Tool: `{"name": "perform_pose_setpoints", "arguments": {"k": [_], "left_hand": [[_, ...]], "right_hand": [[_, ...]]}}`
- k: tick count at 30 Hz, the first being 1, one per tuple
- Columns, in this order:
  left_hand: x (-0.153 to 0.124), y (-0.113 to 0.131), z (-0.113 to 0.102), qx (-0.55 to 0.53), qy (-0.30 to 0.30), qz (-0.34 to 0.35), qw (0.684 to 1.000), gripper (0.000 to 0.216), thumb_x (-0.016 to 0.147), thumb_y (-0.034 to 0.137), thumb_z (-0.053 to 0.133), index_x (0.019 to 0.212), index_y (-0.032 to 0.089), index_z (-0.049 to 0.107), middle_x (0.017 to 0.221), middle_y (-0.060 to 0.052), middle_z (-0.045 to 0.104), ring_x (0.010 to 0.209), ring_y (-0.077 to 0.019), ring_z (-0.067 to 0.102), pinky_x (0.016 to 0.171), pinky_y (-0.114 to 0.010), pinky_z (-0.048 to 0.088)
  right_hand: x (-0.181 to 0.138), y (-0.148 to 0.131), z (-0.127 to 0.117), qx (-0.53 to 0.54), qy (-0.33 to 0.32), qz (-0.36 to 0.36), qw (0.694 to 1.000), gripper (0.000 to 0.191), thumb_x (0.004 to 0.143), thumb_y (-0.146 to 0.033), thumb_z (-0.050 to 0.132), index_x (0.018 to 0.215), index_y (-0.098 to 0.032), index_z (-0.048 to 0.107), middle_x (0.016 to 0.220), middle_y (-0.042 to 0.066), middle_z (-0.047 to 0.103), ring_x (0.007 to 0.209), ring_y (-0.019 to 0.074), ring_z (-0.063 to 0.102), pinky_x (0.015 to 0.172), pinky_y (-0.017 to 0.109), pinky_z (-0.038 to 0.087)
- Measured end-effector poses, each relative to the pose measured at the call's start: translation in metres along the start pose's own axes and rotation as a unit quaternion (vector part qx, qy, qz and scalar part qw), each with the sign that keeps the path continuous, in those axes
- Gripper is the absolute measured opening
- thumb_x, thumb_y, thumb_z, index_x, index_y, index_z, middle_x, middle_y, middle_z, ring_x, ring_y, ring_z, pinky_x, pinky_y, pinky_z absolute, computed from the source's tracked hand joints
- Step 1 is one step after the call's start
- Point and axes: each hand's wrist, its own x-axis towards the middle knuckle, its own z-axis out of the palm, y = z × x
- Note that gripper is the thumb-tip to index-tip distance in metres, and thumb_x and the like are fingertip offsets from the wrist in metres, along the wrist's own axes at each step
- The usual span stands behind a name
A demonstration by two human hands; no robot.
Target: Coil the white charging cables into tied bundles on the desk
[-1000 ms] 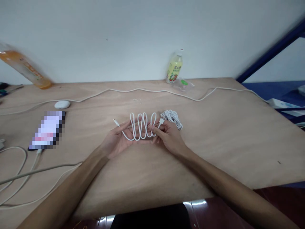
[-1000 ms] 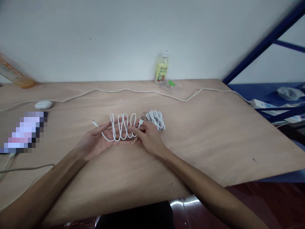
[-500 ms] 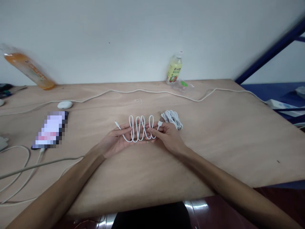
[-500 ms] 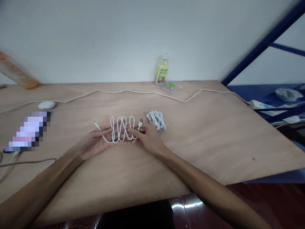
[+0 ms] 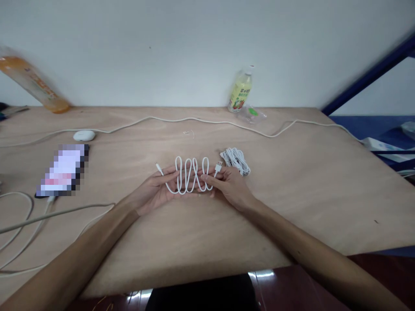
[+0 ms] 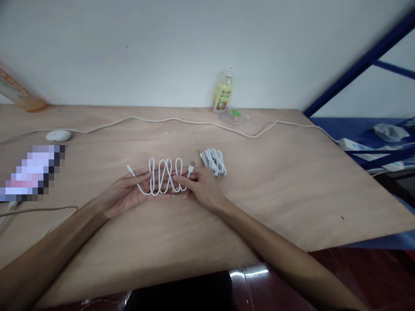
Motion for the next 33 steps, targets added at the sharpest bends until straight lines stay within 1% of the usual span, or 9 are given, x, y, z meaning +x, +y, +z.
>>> {"name": "perform_pose_setpoints", "arguments": {"k": [2,7,10,13,17,20,23,29,33], "left_hand": [[-0.0012,0.0009,0.0002,0.005,0.004,0.001,1.0,0.035,0.111,0.015,0.053,0.137,0.014,0.076,0.14,-0.018,0.078,0.125,-0.0357,0.079,0.111,-0.054,0.062],[-0.0043,0.001,0.0,0.003,0.002,-0.019,1.0,0.042,0.112,0.017,0.052,0.15,0.019,0.068,0.141,-0.018,0.078,0.126,-0.0349,0.078,0.109,-0.053,0.062],[-0.0042,-0.0002,0.001,-0.003,0.018,-0.025,1.0,0.042,0.112,0.017,0.052,0.15,0.019,0.068,0.143,-0.018,0.078,0.126,-0.0337,0.078,0.112,-0.052,0.061],[-0.003,-0.0007,0.0027,-0.005,0.035,-0.029,0.999,0.044,0.112,0.017,0.052,0.154,0.021,0.065,0.145,-0.018,0.076,0.127,-0.0341,0.078,0.11,-0.052,0.062],[-0.0018,-0.0004,0.0051,-0.011,0.033,-0.033,0.999,0.046,0.113,0.017,0.049,0.157,0.02,0.063,0.144,-0.018,0.077,0.127,-0.0352,0.078,0.108,-0.053,0.064],[-0.0019,-0.0008,0.0063,-0.018,0.024,-0.036,0.999,0.046,0.113,0.017,0.047,0.156,0.02,0.064,0.143,-0.018,0.077,0.126,-0.0357,0.078,0.108,-0.054,0.063],[-0.0028,-0.0021,0.0067,-0.027,0.016,-0.033,0.999,0.043,0.113,0.019,0.049,0.152,0.019,0.067,0.144,-0.018,0.077,0.126,-0.0356,0.078,0.11,-0.055,0.062],[-0.0045,-0.0034,0.0059,-0.036,0.029,-0.028,0.999,0.034,0.113,0.02,0.051,0.133,0.017,0.078,0.145,-0.016,0.077,0.132,-0.0362,0.075,0.115,-0.057,0.06],[-0.0034,-0.0043,0.004,-0.037,0.049,-0.024,0.998,0.035,0.112,0.021,0.052,0.136,0.018,0.078,0.146,-0.016,0.076,0.132,-0.0377,0.075,0.111,-0.056,0.062]], "right_hand": [[-0.0005,-0.0005,0.0006,-0.002,-0.001,-0.003,1.0,0.031,0.091,-0.051,0.08,0.1,-0.023,0.089,0.089,0.007,0.086,0.074,0.0179,0.076,0.052,0.024,0.056],[-0.0007,0.0011,0.0015,-0.017,0.005,-0.01,1.0,0.031,0.091,-0.053,0.079,0.098,-0.024,0.089,0.087,0.007,0.086,0.073,0.0179,0.075,0.051,0.024,0.056],[-0.0008,0.0022,0.0014,-0.017,-0.001,-0.007,1.0,0.034,0.091,-0.056,0.079,0.1,-0.024,0.089,0.087,0.006,0.085,0.072,0.0179,0.075,0.049,0.023,0.054],[-0.002,0.002,0.0012,-0.009,-0.002,-0.002,1.0,0.034,0.09,-0.056,0.08,0.099,-0.024,0.088,0.086,0.006,0.085,0.071,0.0182,0.076,0.047,0.023,0.053],[-0.0044,0.0019,0.0015,0.004,0.015,0.004,1.0,0.034,0.089,-0.056,0.082,0.097,-0.024,0.088,0.083,0.005,0.084,0.066,0.0177,0.074,0.044,0.023,0.052],[-0.0052,0.0025,0.0015,0.005,0.018,0.018,1.0,0.035,0.088,-0.058,0.083,0.093,-0.023,0.087,0.081,0.005,0.082,0.066,0.0177,0.072,0.045,0.024,0.053],[-0.005,0.003,0.0009,0.005,0.022,0.018,1.0,0.035,0.087,-0.058,0.084,0.09,-0.023,0.085,0.073,0.003,0.077,0.06,0.0151,0.066,0.044,0.024,0.052],[-0.0047,0.0034,0.0006,0.011,0.021,0.016,1.0,0.034,0.086,-0.056,0.085,0.09,-0.022,0.085,0.07,0.001,0.073,0.058,0.0142,0.063,0.045,0.024,0.052],[-0.0047,0.0037,0.0009,0.023,0.019,0.011,0.999,0.033,0.086,-0.055,0.085,0.091,-0.022,0.085,0.071,0.001,0.074,0.059,0.0137,0.061,0.045,0.024,0.053]]}}
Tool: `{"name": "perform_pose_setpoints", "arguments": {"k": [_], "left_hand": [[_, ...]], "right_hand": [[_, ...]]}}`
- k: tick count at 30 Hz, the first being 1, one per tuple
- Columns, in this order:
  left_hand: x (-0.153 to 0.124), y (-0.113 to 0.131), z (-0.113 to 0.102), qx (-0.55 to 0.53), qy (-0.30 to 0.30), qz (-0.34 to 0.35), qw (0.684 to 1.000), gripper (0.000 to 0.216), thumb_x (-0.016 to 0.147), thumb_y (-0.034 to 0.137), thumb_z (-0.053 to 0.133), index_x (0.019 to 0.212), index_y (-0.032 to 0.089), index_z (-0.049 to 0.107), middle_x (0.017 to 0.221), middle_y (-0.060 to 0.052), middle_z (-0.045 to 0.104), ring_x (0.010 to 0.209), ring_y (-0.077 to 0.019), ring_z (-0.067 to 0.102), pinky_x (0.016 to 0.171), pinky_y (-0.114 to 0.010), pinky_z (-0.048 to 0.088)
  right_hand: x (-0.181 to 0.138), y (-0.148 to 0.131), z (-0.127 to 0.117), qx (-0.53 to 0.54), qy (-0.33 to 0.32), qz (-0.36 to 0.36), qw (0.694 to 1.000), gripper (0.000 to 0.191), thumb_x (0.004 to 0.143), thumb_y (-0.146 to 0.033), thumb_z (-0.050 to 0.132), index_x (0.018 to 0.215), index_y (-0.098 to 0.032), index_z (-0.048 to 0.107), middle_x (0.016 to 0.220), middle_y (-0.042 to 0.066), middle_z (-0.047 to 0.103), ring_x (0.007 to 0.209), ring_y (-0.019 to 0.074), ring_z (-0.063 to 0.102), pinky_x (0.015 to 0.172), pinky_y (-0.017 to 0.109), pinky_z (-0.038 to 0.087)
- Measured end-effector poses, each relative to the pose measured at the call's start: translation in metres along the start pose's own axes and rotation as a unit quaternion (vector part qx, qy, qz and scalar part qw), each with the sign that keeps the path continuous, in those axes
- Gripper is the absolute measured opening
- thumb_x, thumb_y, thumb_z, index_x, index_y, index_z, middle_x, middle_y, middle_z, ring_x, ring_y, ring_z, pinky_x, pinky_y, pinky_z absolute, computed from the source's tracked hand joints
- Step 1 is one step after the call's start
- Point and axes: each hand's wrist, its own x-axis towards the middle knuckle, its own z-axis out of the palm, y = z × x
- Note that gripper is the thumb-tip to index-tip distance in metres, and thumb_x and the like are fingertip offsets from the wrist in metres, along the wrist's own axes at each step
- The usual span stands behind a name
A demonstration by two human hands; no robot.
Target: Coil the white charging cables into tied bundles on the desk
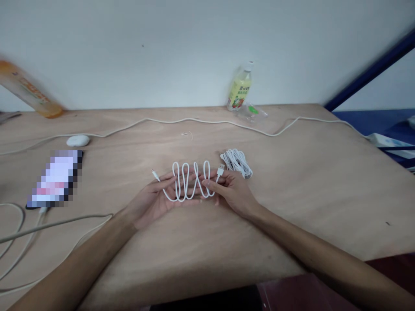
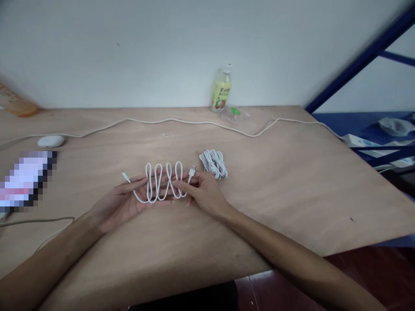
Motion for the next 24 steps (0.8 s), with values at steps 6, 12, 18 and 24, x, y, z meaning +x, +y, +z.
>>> {"name": "perform_pose_setpoints", "arguments": {"k": [6,12,18,24], "left_hand": [[0.0019,-0.0003,-0.0006,-0.009,0.019,0.01,1.0,0.042,0.112,0.018,0.051,0.151,0.017,0.068,0.147,-0.018,0.075,0.13,-0.0363,0.076,0.113,-0.056,0.061],[0.0025,-0.0012,0.0013,-0.014,0.038,0.021,0.999,0.052,0.112,0.015,0.051,0.164,0.019,0.054,0.147,-0.018,0.075,0.128,-0.0341,0.077,0.113,-0.054,0.062],[0.0036,-0.0032,0.0043,0.007,0.024,0.02,0.999,0.054,0.113,0.016,0.048,0.166,0.02,0.051,0.143,-0.019,0.077,0.123,-0.0345,0.08,0.106,-0.052,0.065],[0.0034,-0.0033,0.0062,0.013,0.01,0.022,1.0,0.052,0.114,0.017,0.045,0.165,0.019,0.053,0.141,-0.02,0.078,0.121,-0.0335,0.08,0.106,-0.052,0.065]], "right_hand": [[0.0014,-0.001,0.0016,0.014,0.003,-0.014,1.0,0.034,0.086,-0.055,0.085,0.089,-0.021,0.083,0.075,0.002,0.074,0.061,0.0139,0.062,0.042,0.022,0.052],[0.0005,-0.0004,0.0035,0.002,0.033,-0.011,0.999,0.037,0.083,-0.056,0.087,0.078,-0.021,0.077,0.069,0.0,0.067,0.059,0.0128,0.058,0.045,0.023,0.052],[0.0006,-0.002,0.0029,-0.012,0.002,-0.008,1.0,0.036,0.084,-0.056,0.086,0.083,-0.02,0.083,0.074,0.002,0.073,0.061,0.0128,0.059,0.046,0.023,0.051],[0.0003,-0.0028,0.0017,-0.051,-0.011,-0.014,0.999,0.034,0.09,-0.055,0.08,0.086,-0.021,0.085,0.083,0.005,0.081,0.063,0.0141,0.064,0.05,0.025,0.052]]}}
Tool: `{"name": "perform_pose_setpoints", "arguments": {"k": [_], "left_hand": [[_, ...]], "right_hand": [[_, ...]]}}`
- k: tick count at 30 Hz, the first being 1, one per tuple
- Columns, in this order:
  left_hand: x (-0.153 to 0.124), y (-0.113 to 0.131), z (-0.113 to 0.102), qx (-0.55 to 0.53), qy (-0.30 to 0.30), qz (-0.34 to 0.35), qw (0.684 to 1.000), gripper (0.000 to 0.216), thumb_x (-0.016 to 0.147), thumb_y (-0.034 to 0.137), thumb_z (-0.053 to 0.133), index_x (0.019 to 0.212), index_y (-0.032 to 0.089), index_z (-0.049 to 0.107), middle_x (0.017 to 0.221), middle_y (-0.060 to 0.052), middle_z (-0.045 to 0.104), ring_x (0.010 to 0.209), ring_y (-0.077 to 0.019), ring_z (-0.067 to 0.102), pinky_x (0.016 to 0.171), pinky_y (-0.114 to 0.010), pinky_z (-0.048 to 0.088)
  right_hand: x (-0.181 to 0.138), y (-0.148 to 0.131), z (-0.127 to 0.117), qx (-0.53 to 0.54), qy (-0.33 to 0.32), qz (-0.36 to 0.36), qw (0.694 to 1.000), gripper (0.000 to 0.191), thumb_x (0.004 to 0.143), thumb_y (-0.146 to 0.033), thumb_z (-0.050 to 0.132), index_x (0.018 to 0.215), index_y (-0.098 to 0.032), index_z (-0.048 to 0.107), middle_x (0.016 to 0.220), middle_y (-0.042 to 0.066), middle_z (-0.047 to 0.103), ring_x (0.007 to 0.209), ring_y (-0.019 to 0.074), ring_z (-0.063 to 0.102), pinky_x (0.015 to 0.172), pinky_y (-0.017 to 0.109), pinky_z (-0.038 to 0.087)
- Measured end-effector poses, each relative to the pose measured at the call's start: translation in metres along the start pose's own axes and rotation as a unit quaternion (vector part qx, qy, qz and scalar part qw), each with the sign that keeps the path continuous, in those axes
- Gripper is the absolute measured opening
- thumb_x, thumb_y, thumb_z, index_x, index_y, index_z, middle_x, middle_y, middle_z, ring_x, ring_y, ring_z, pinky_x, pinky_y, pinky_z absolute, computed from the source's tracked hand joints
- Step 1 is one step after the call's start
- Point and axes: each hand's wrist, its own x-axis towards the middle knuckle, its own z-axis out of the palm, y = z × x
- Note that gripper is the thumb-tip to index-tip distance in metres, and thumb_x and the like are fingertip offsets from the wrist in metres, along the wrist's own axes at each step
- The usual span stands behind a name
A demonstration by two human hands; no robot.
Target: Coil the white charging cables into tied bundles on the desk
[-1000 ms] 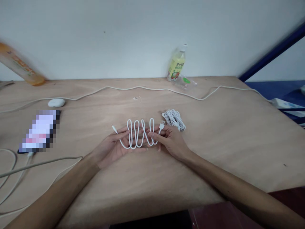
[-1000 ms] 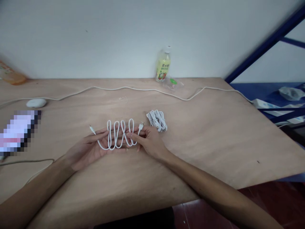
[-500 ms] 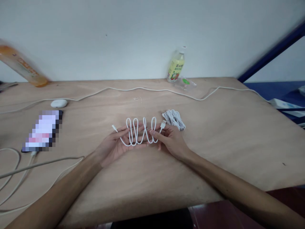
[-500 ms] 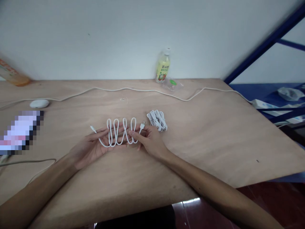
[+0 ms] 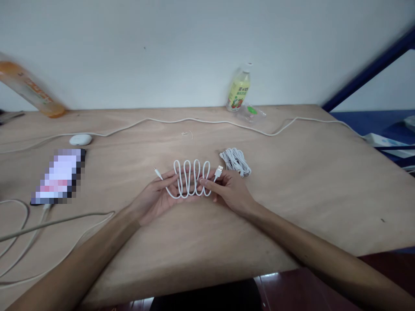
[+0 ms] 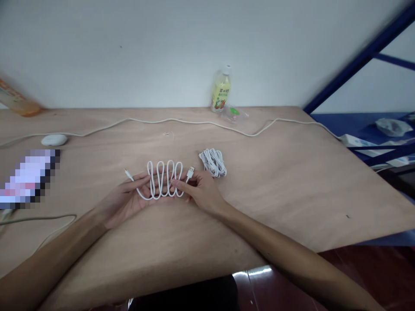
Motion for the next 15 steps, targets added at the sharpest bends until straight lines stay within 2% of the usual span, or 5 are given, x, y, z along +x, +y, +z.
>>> {"name": "perform_pose_setpoints", "arguments": {"k": [7,15], "left_hand": [[0.0014,-0.0011,-0.0012,0.007,0.004,0.003,1.0,0.05,0.113,0.015,0.044,0.162,0.017,0.056,0.136,-0.019,0.08,0.119,-0.0326,0.081,0.105,-0.052,0.065],[0.001,-0.0007,-0.0014,0.005,-0.003,0.003,1.0,0.049,0.113,0.018,0.045,0.16,0.017,0.058,0.136,-0.019,0.08,0.121,-0.0344,0.08,0.108,-0.054,0.063]], "right_hand": [[-0.0008,-0.0028,-0.0007,-0.025,-0.01,-0.017,0.999,0.034,0.091,-0.052,0.077,0.081,-0.02,0.082,0.074,0.002,0.075,0.055,0.0102,0.056,0.048,0.023,0.047],[-0.0001,-0.0016,-0.0009,-0.016,-0.008,-0.015,1.0,0.038,0.09,-0.057,0.078,0.08,-0.021,0.081,0.074,0.003,0.076,0.058,0.0118,0.06,0.05,0.023,0.05]]}}
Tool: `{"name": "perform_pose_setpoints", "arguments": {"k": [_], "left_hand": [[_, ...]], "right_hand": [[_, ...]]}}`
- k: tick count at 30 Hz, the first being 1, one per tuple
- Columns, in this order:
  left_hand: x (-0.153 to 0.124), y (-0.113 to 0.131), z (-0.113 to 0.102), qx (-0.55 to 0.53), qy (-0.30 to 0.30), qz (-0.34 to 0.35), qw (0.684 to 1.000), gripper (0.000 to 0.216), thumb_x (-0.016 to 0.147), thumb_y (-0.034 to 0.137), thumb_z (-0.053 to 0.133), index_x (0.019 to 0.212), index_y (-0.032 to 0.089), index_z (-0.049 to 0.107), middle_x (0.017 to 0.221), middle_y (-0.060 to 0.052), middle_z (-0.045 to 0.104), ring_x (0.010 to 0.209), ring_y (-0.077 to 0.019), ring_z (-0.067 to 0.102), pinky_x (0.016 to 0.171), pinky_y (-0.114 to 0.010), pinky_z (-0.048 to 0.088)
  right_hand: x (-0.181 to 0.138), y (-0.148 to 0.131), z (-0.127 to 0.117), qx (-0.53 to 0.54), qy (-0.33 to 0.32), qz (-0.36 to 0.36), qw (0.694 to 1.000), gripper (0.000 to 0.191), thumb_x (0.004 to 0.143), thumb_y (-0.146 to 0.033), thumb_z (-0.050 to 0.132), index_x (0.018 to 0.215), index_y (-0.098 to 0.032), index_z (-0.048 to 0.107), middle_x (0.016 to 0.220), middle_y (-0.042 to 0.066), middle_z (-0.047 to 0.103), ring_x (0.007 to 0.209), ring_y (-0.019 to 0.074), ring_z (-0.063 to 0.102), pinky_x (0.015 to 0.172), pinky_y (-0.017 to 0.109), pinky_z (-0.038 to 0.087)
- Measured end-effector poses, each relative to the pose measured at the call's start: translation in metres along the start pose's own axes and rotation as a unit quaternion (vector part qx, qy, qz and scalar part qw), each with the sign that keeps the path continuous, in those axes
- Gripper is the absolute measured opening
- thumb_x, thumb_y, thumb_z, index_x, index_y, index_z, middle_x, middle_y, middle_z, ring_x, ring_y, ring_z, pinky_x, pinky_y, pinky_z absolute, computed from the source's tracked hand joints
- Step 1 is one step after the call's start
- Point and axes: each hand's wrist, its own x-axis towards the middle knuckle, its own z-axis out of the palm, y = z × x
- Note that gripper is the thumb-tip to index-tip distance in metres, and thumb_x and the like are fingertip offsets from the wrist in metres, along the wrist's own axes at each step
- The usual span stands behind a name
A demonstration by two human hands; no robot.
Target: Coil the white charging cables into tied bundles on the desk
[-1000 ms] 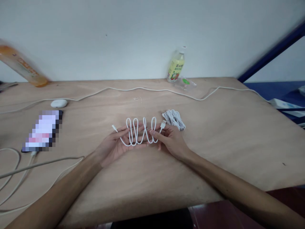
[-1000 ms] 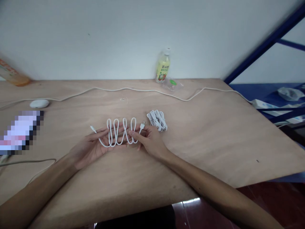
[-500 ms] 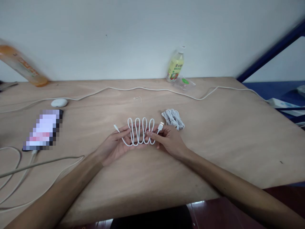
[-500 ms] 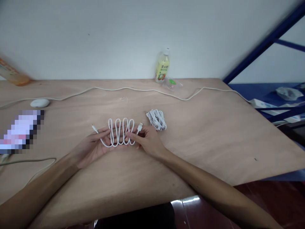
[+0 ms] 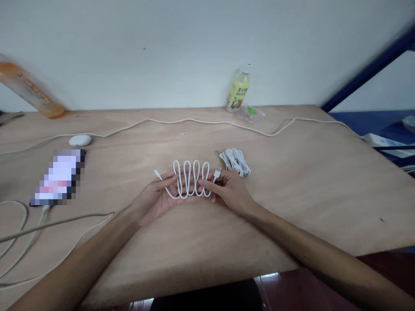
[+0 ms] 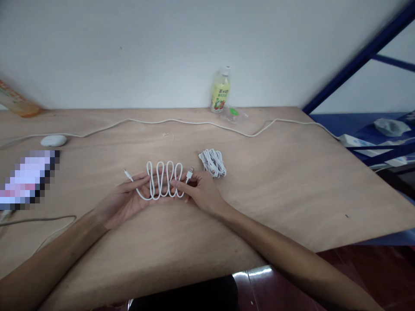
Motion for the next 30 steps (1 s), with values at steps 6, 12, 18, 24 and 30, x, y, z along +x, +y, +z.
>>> {"name": "perform_pose_setpoints", "arguments": {"k": [6,12,18,24,30], "left_hand": [[0.0,0.0,0.001,-0.011,-0.016,0.0,1.0,0.047,0.112,0.018,0.047,0.156,0.016,0.062,0.138,-0.02,0.079,0.123,-0.0356,0.079,0.111,-0.057,0.061],[-0.002,0.001,0.001,-0.022,0.004,-0.006,1.0,0.042,0.111,0.016,0.052,0.149,0.021,0.069,0.144,-0.015,0.077,0.129,-0.034,0.077,0.114,-0.059,0.06],[-0.002,0.0,0.004,0.0,0.003,-0.004,1.0,0.032,0.108,0.025,0.063,0.135,0.017,0.077,0.139,-0.017,0.079,0.122,-0.0354,0.079,0.109,-0.057,0.063],[-0.003,-0.006,0.008,0.077,0.02,0.014,0.997,0.055,0.098,0.016,0.079,0.151,0.025,0.068,0.133,-0.014,0.082,0.11,-0.0299,0.083,0.105,-0.05,0.064],[-0.002,-0.009,0.013,0.077,0.036,0.022,0.996,0.057,0.096,0.015,0.081,0.151,0.025,0.069,0.133,-0.013,0.082,0.112,-0.0292,0.082,0.103,-0.047,0.065]], "right_hand": [[0.001,0.0,0.0,0.014,-0.002,0.005,1.0,0.036,0.089,-0.056,0.081,0.08,-0.021,0.082,0.076,0.003,0.078,0.058,0.0126,0.062,0.049,0.023,0.051],[0.001,0.002,-0.001,0.032,-0.008,0.02,0.999,0.035,0.087,-0.056,0.084,0.081,-0.021,0.083,0.076,0.004,0.078,0.059,0.0128,0.063,0.048,0.024,0.051],[0.0,0.0,-0.002,0.015,-0.02,0.033,0.999,0.039,0.087,-0.059,0.083,0.085,-0.021,0.084,0.074,0.003,0.076,0.059,0.0126,0.062,0.051,0.024,0.052],[0.001,0.001,-0.001,0.021,-0.036,0.027,0.999,0.043,0.086,-0.063,0.083,0.084,-0.02,0.081,0.073,0.002,0.075,0.059,0.0122,0.061,0.05,0.023,0.05],[0.001,-0.003,0.002,0.02,-0.03,0.038,0.999,0.045,0.083,-0.064,0.086,0.083,-0.019,0.082,0.072,0.002,0.075,0.055,0.0106,0.057,0.049,0.022,0.048]]}}
